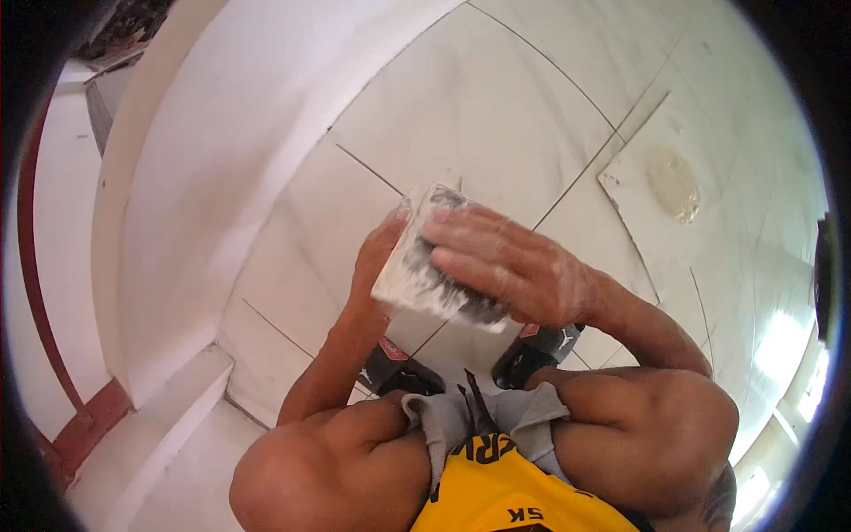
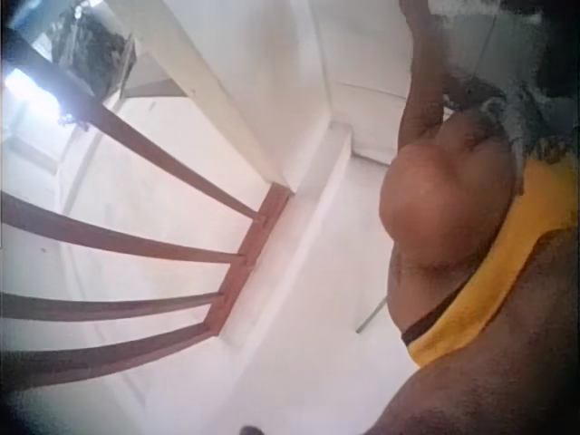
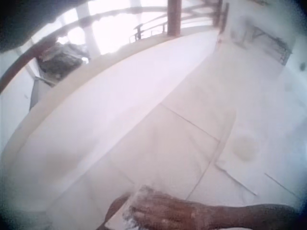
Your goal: The person applies wall compound to the base of a wall using two joint knives, scraping the material from one knife onto the other and then spreading it across the seam at floor level.
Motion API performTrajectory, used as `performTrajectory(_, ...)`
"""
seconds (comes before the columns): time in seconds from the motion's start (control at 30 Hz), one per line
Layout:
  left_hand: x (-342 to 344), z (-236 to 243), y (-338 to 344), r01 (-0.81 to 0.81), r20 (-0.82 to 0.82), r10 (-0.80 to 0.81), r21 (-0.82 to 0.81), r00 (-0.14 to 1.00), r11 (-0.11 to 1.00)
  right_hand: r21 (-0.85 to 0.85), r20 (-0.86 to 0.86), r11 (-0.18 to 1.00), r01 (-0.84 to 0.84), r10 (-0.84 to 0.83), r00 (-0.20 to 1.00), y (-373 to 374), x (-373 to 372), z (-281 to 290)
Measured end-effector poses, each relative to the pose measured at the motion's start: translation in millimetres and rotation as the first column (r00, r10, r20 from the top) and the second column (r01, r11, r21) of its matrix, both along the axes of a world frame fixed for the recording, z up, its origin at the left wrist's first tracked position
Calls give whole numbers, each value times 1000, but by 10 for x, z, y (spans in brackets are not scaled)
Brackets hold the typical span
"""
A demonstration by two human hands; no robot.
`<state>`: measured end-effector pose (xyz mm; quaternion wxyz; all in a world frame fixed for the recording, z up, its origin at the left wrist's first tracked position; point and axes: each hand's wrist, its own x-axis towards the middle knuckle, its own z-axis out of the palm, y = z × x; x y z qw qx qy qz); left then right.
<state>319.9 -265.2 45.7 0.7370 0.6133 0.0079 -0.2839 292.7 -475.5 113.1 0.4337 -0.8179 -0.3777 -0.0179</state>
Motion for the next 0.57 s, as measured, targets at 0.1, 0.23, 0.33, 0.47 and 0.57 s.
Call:
performTrajectory(0.1,25,94,24,-217,-464,123,-154,877,964,-133,71,988,-81,91,993,101,-13,-69)
performTrajectory(0.23,42,35,171,-287,-433,173,-212,885,934,-245,95,961,-132,159,983,85,25,-184)
performTrajectory(0.33,40,53,263,-295,-386,217,-157,897,942,-320,72,929,-188,222,972,-21,139,-205)
performTrajectory(0.47,78,88,525,-289,-314,284,30,906,957,-411,80,892,-187,239,968,-152,342,-343)
performTrajectory(0.57,152,198,702,-327,-256,340,94,905,940,-518,40,839,-164,215,976,-385,511,-448)
